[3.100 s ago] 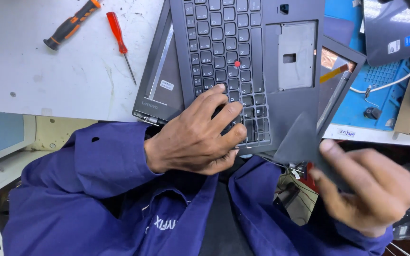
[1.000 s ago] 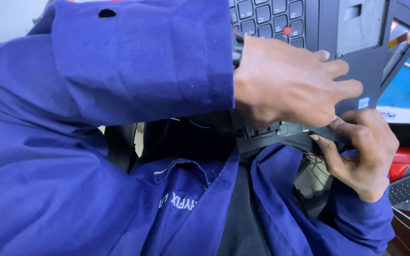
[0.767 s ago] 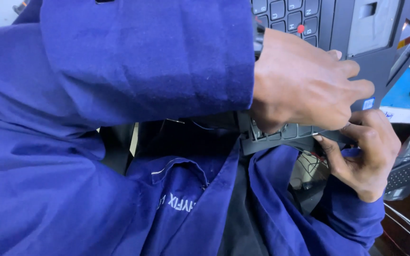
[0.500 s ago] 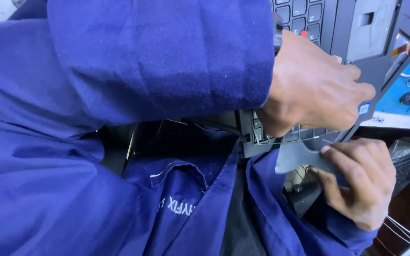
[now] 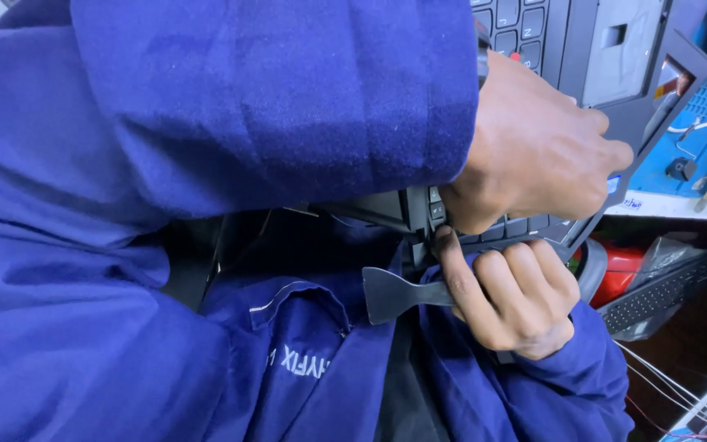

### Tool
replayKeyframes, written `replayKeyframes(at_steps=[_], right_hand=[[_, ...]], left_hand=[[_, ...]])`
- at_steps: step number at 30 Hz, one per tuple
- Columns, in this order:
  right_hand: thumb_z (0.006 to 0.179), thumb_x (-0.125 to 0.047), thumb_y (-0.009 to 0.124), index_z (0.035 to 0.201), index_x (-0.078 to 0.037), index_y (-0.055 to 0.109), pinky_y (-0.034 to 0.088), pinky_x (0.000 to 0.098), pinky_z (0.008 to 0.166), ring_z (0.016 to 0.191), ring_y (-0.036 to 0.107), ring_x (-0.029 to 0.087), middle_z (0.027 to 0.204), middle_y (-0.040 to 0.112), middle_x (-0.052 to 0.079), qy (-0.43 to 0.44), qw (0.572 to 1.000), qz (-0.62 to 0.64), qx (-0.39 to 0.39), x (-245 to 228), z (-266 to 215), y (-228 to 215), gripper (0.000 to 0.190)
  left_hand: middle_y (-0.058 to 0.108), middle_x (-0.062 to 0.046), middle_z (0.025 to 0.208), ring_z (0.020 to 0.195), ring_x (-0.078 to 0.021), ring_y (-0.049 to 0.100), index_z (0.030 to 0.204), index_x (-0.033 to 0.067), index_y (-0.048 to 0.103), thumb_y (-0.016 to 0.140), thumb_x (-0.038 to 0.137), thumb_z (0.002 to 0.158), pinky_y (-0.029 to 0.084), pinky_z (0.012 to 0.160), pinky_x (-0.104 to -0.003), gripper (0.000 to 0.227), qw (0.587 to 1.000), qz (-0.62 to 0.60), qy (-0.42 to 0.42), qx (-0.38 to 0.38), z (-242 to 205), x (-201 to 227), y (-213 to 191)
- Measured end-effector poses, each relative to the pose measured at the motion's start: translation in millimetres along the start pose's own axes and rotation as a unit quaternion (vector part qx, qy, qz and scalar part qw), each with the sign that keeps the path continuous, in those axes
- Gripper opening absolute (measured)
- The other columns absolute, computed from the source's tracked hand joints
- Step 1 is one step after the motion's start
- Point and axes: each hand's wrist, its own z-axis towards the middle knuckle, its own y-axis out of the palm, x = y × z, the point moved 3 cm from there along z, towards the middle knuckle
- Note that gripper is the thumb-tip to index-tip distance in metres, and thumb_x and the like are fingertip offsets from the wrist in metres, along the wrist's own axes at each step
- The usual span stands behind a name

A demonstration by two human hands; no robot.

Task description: The person uses a plastic pry tool to carefully lift and detach the keyboard from a laptop. They work around the edges and under the keys to release the clips, then lift the keyboard away from the chassis.

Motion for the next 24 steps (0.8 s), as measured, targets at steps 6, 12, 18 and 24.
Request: replayKeyframes(at_steps=[6, 12, 18, 24], right_hand=[[0.103, -0.013, 0.057, 0.085, 0.005, 0.073, 0.04, 0.038, 0.046, 0.045, 0.036, 0.024, 0.057, 0.038, 0.011, -0.021, 0.998, 0.03, 0.045, -1, -12, 17, 0.03], [0.105, -0.015, 0.05, 0.091, 0.005, 0.07, 0.041, 0.0379, 0.049, 0.047, 0.042, 0.027, 0.06, 0.041, 0.012, 0.016, 0.996, 0.077, 0.052, 1, -15, 26, 0.032], [0.103, -0.011, 0.056, 0.089, 0.005, 0.068, 0.038, 0.0397, 0.049, 0.045, 0.04, 0.026, 0.059, 0.042, 0.012, 0.03, 0.99, 0.101, 0.09, 0, -21, 29, 0.024], [0.1, -0.008, 0.059, 0.089, 0.005, 0.069, 0.038, 0.0398, 0.049, 0.045, 0.041, 0.026, 0.058, 0.042, 0.012, 0.035, 0.989, 0.105, 0.095, 0, -19, 31, 0.019]], left_hand=[[0.051, -0.007, 0.11, 0.097, -0.0296, 0.055, 0.087, 0.0194, 0.074, 0.089, 0.026, 0.065, 0.041, 0.096, -0.062, 0.027, 0.999, -0.029, -0.025, -0.019, 37, 75, -121], [0.051, -0.006, 0.111, 0.1, -0.0296, 0.055, 0.087, 0.0207, 0.075, 0.09, 0.023, 0.065, 0.038, 0.102, -0.065, 0.027, 0.997, -0.05, -0.024, -0.052, 54, 102, -161], [0.051, -0.005, 0.112, 0.103, -0.0295, 0.055, 0.088, 0.0221, 0.076, 0.091, 0.021, 0.064, 0.036, 0.109, -0.068, 0.028, 0.994, -0.065, -0.036, -0.086, 55, 107, -171], [0.051, -0.004, 0.114, 0.107, -0.0295, 0.056, 0.089, 0.0234, 0.076, 0.092, 0.018, 0.064, 0.033, 0.115, -0.071, 0.029, 0.988, -0.089, -0.048, -0.121, 54, 108, -169]])
